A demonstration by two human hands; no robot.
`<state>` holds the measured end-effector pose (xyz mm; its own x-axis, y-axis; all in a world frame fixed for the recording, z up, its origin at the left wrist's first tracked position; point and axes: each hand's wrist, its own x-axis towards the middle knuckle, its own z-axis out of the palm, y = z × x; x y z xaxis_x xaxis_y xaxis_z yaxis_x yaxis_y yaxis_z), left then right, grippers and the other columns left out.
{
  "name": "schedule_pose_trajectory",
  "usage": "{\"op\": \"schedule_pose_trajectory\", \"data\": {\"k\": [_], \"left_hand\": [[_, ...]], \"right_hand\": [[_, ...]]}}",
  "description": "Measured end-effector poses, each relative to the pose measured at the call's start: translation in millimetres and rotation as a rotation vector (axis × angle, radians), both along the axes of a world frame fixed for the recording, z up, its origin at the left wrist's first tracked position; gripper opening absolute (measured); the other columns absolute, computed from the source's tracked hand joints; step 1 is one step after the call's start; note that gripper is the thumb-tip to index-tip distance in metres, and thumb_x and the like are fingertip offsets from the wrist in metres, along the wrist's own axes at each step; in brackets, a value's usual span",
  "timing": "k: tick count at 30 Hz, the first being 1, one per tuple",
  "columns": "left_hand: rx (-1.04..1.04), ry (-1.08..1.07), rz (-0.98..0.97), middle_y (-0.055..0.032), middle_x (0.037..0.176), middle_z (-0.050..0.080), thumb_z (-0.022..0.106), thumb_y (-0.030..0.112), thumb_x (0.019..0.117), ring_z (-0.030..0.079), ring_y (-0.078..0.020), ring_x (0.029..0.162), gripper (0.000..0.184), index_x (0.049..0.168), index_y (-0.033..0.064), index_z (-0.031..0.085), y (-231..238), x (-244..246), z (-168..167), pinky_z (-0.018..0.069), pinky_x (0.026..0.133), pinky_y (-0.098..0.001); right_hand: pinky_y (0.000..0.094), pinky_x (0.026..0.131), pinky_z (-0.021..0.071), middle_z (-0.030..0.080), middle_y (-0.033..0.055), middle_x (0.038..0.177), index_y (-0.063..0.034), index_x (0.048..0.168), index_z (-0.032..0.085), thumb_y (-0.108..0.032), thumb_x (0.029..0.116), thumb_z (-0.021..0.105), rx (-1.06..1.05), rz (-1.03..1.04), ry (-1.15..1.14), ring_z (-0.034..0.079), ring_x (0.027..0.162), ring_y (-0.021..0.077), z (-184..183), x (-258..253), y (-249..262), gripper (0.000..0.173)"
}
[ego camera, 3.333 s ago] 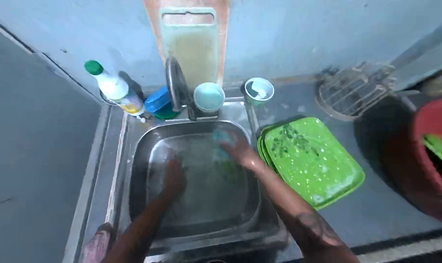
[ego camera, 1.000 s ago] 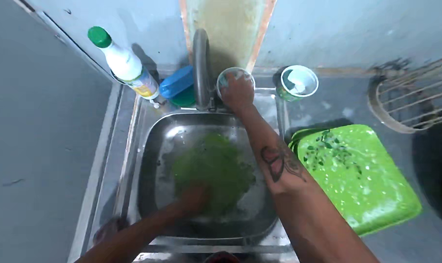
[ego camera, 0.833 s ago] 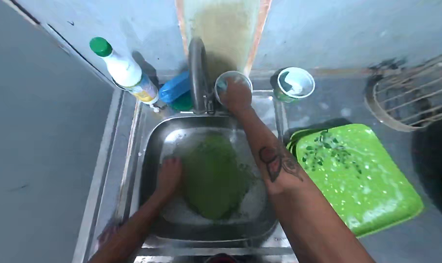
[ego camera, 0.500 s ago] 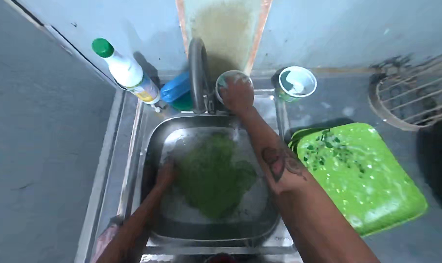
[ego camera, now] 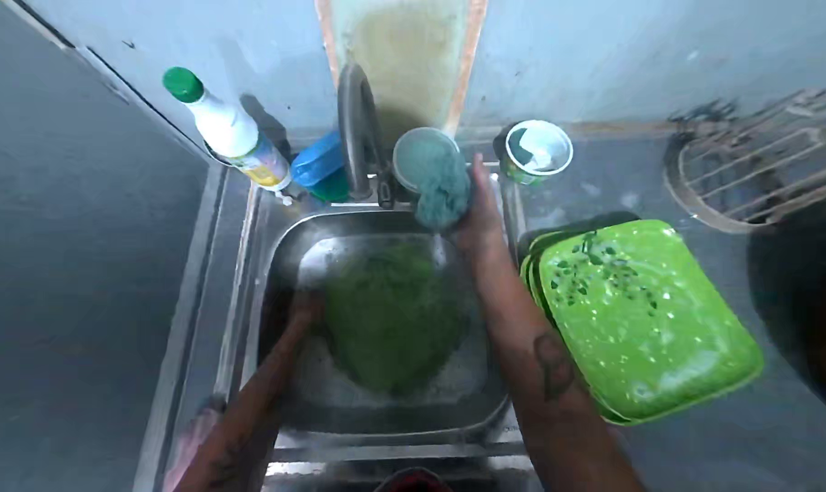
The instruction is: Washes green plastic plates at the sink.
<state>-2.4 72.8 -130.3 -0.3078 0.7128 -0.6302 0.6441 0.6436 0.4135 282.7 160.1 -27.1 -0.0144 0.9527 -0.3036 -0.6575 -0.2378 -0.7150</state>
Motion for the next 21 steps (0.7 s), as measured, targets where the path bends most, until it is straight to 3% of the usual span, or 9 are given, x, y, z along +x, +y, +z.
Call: {"op": "schedule_pose_trajectory", "data": {"k": [2, 4, 6, 7, 9, 11, 14, 18, 21], "left_hand": [[0.017, -0.033, 0.046, -0.0301, 0.135, 0.057, 0.058, 0.030, 0.1052, 0.057, -0.0399, 0.125, 0.048, 0.134, -0.0084, 0.055, 0, 0, -10, 0.0441, 0.107, -0.0536], [0.038, -0.086, 0.095, -0.0282, 0.129, 0.060, 0.058, 0.030, 0.1048, 0.060, -0.0371, 0.117, 0.046, 0.132, -0.0072, 0.057, -1, 0, -18, 0.0470, 0.102, -0.0526], [0.043, -0.176, 0.171, -0.0270, 0.128, 0.061, 0.058, 0.028, 0.1056, 0.062, -0.0343, 0.112, 0.045, 0.134, -0.0066, 0.055, -4, 3, -17, 0.0491, 0.099, -0.0500], [0.051, -0.222, 0.205, -0.0257, 0.125, 0.061, 0.057, 0.027, 0.1058, 0.063, -0.0319, 0.107, 0.044, 0.135, -0.0058, 0.054, -5, 4, -18, 0.0515, 0.095, -0.0482], [0.073, -0.270, 0.240, -0.0255, 0.121, 0.062, 0.058, 0.026, 0.1050, 0.063, -0.0302, 0.101, 0.044, 0.134, -0.0063, 0.054, -6, 6, -21, 0.0527, 0.090, -0.0470], [0.073, -0.223, 0.225, -0.0264, 0.123, 0.061, 0.058, 0.027, 0.1054, 0.063, -0.0320, 0.105, 0.044, 0.133, -0.0068, 0.055, -4, 11, -18, 0.0517, 0.093, -0.0482], [0.084, -0.134, 0.141, -0.0295, 0.133, 0.058, 0.055, 0.026, 0.1061, 0.059, -0.0386, 0.121, 0.046, 0.138, -0.0067, 0.052, 0, 10, -13, 0.0466, 0.103, -0.0533], [0.120, -0.158, 0.149, -0.0288, 0.134, 0.057, 0.070, 0.024, 0.0978, 0.058, -0.0368, 0.122, 0.056, 0.139, -0.0076, 0.049, 8, -1, -13, 0.0472, 0.104, -0.0511], [0.081, -0.171, 0.156, -0.0280, 0.133, 0.057, 0.067, 0.022, 0.0999, 0.059, -0.0354, 0.121, 0.052, 0.139, -0.0075, 0.050, 7, -4, -3, 0.0476, 0.103, -0.0504]], "right_hand": [[0.0336, 0.070, 0.0608, 0.070, 0.0028, 0.100, -0.0164, 0.129, 0.058, -0.054, 0.1067, 0.038, -0.119, 0.054, -0.057, 0.069, 0.084, 0.0135, -17, 1, -40, 0.048], [0.0307, 0.070, 0.0575, 0.067, 0.0033, 0.104, -0.0160, 0.136, 0.055, -0.033, 0.1058, 0.051, -0.194, 0.159, -0.447, 0.066, 0.082, 0.0117, -34, 9, -80, 0.035], [0.0468, 0.088, 0.0564, 0.067, 0.0196, 0.120, -0.0053, 0.143, 0.052, -0.019, 0.0983, 0.068, -0.272, 0.298, -0.990, 0.068, 0.101, 0.0292, -47, 16, -102, 0.050], [0.0553, 0.099, 0.0513, 0.065, 0.0264, 0.128, -0.0019, 0.147, 0.049, -0.020, 0.0962, 0.070, -0.325, 0.423, -1.228, 0.065, 0.115, 0.0387, -49, 18, -110, 0.057], [0.0604, 0.108, 0.0435, 0.057, 0.0311, 0.138, 0.0015, 0.152, 0.042, -0.028, 0.0998, 0.065, -0.403, 0.685, -1.464, 0.057, 0.129, 0.0453, -52, 21, -124, 0.064], [0.0604, 0.110, 0.0415, 0.053, 0.0311, 0.144, 0.0026, 0.154, 0.037, -0.027, 0.1010, 0.062, -0.450, 0.780, -1.462, 0.053, 0.133, 0.0454, -59, 22, -132, 0.066], [0.0577, 0.112, 0.0410, 0.053, 0.0303, 0.145, 0.0047, 0.152, 0.039, -0.028, 0.0998, 0.065, -0.419, 0.690, -1.343, 0.053, 0.134, 0.0431, -67, 23, -138, 0.067], [0.0545, 0.115, 0.0399, 0.047, 0.0294, 0.151, 0.0036, 0.155, 0.035, -0.027, 0.0986, 0.068, -0.375, 0.658, -1.177, 0.049, 0.139, 0.0409, -89, 24, -142, 0.072], [0.0498, 0.113, 0.0430, 0.048, 0.0297, 0.149, 0.0041, 0.154, 0.035, -0.021, 0.0994, 0.067, -0.364, 0.647, -1.063, 0.052, 0.135, 0.0379, -78, 30, -141, 0.068]]}}
